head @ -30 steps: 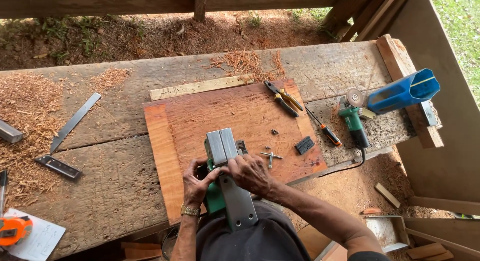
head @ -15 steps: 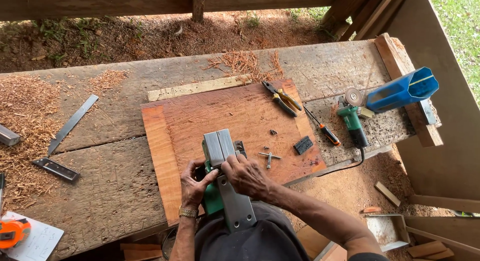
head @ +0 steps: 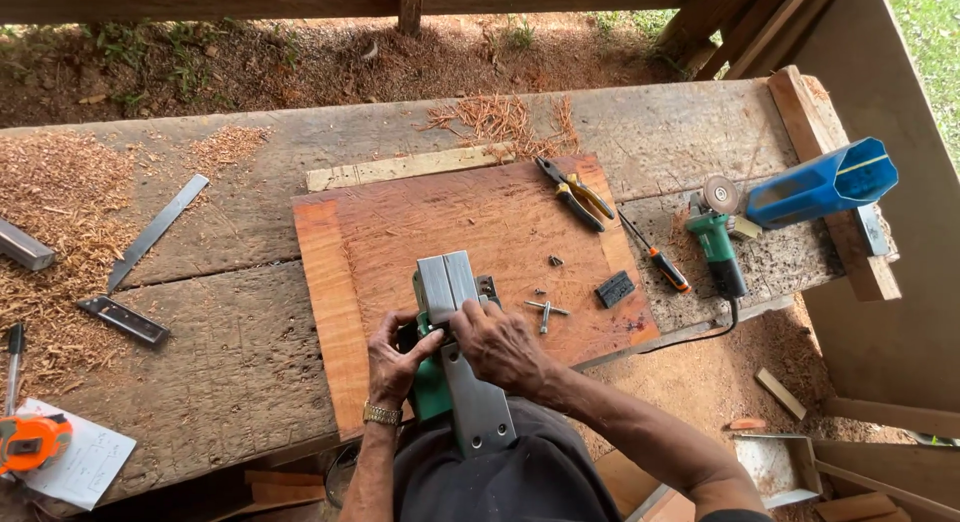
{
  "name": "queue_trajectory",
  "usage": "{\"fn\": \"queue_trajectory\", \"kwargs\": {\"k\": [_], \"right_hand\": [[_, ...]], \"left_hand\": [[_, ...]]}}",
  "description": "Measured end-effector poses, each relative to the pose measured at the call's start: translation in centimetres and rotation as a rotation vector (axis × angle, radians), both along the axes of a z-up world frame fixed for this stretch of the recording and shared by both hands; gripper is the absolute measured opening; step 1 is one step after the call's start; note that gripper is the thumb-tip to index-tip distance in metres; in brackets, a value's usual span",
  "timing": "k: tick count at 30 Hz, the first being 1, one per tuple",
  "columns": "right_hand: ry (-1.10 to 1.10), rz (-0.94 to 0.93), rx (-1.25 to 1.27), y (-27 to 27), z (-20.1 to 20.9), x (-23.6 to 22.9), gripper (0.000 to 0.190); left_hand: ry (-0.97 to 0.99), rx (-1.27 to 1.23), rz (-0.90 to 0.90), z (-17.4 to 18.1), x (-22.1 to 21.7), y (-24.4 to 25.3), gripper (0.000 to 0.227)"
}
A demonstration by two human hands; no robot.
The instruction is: The person assembles a green and silver handheld tool on a wooden workbench. They insert a metal blade into the tool's housing and secure it using a small wrench to tighten the screws. The person repeatedly adjusts the blade and checks the fit throughout the process.
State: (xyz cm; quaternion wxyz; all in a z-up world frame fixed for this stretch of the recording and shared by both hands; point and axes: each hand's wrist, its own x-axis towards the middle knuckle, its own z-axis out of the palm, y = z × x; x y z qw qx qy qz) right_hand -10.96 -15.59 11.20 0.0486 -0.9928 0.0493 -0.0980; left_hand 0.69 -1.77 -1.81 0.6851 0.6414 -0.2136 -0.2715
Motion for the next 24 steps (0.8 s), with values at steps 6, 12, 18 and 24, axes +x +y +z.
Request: {"fn": "queue_trajectory", "kwargs": {"k": [6, 12, 18, 24], "right_hand": [[0.286, -0.084, -0.017, -0.7, -3.6, -0.1, 0.033], [0.062, -0.041, -0.149, -1.4, -4.5, -0.5, 0.017], [0.061, 0.029, -0.074, -1.1, -2.5, -0.1, 0.009], [0.087, 0.047, -0.066, -0.7, -1.1, 0.2, 0.02]], "left_hand": [[0.031, 0.022, -0.004, 0.3, -0.2, 0.3, 0.043], [-0.009, 0.197, 0.003, 0.8, -0.1, 0.0, 0.046], [-0.132, 0.08, 0.055, 0.3, -0.3, 0.3, 0.049], [-0.101, 0.052, 0.035, 0.4, -0.3, 0.4, 0.051]]}}
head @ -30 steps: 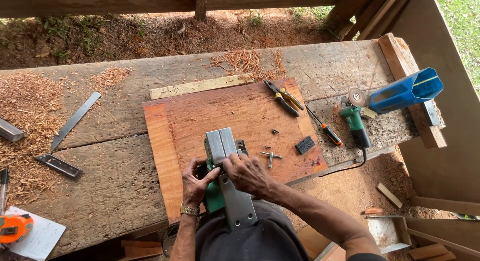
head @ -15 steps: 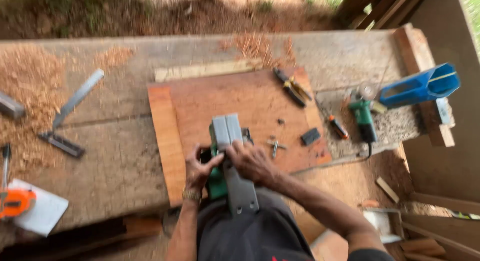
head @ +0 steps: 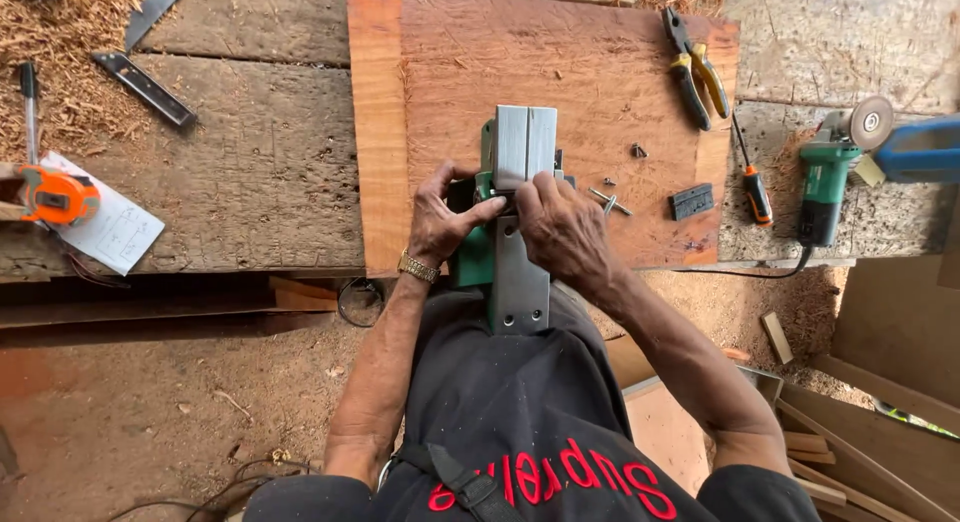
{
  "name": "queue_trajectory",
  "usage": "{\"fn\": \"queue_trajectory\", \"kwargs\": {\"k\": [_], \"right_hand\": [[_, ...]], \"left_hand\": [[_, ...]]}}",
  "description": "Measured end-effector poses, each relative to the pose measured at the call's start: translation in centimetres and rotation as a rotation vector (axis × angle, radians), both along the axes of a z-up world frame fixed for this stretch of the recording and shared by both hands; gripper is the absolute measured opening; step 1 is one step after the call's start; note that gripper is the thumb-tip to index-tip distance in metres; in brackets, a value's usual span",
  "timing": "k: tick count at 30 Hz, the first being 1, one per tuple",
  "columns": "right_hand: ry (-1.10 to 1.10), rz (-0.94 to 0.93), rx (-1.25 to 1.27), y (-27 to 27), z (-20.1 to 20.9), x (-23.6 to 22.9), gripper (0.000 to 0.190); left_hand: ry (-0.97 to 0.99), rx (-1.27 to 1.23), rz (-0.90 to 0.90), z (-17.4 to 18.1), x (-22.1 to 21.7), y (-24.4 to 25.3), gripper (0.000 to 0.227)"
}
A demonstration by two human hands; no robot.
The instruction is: The person assembles a green and silver handheld tool on a wooden workbench. They insert a metal blade into the tool's housing and secure it using a small wrench to tighten the screws. The person repeatedly adjusts the blade and checks the fit throughout the process.
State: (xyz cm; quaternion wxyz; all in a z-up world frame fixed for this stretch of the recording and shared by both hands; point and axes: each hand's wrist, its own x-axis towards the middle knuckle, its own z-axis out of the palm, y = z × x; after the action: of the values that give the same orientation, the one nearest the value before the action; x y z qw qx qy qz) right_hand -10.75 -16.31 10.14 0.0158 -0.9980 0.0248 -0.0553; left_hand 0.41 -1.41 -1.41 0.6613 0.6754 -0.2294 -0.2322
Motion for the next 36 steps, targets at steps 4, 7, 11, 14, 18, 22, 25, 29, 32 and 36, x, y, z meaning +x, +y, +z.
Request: {"fn": "queue_trajectory", "kwargs": {"k": [4, 7, 11, 14, 18, 22, 25, 29, 32, 36], "right_hand": [[0.208, -0.073, 0.023, -0.4, -0.4, 0.0, 0.02], [0.176, -0.088, 0.045, -0.4, -0.2, 0.1, 0.026], [0.168, -0.052, 0.016, -0.4, -0.1, -0.2, 0.018], [0.085, -0.012, 0.014, -0.2, 0.8, 0.3, 0.017], [0.177, -0.031, 0.033, -1.4, -1.6, -0.1, 0.016], [0.115, -0.027, 0.025, -0.9, -0.1, 0.1, 0.023], [0.047, 0.029, 0.013, -1.1, -0.6, -0.1, 0.018], [0.051, 0.022, 0.012, -0.7, 0.3, 0.0, 0.022], [0.017, 0.027, 0.013, -0.5, 0.2, 0.0, 0.02], [-0.011, 0.017, 0.028, -0.2, 0.8, 0.1, 0.025]], "left_hand": [[0.052, 0.015, -0.003, 0.7, -0.3, 0.1, 0.052], [0.076, -0.012, -0.005, 0.5, 0.2, -0.2, 0.052], [-0.028, -0.007, -0.004, 0.6, -0.1, -0.1, 0.05], [-0.002, -0.03, -0.014, 0.6, 0.1, -0.2, 0.048], [0.051, -0.021, -0.034, 1.6, 0.1, -0.1, 0.048], [0.077, -0.015, -0.02, 1.5, 0.4, -0.3, 0.049], [-0.004, -0.04, -0.017, 1.5, 0.0, 0.1, 0.048], [-0.017, -0.02, -0.013, 1.4, 0.3, -0.1, 0.048], [-0.025, -0.015, -0.012, 1.5, 0.1, 0.0, 0.048], [0.042, 0.004, -0.018, 1.6, 0.2, -0.1, 0.05]]}}
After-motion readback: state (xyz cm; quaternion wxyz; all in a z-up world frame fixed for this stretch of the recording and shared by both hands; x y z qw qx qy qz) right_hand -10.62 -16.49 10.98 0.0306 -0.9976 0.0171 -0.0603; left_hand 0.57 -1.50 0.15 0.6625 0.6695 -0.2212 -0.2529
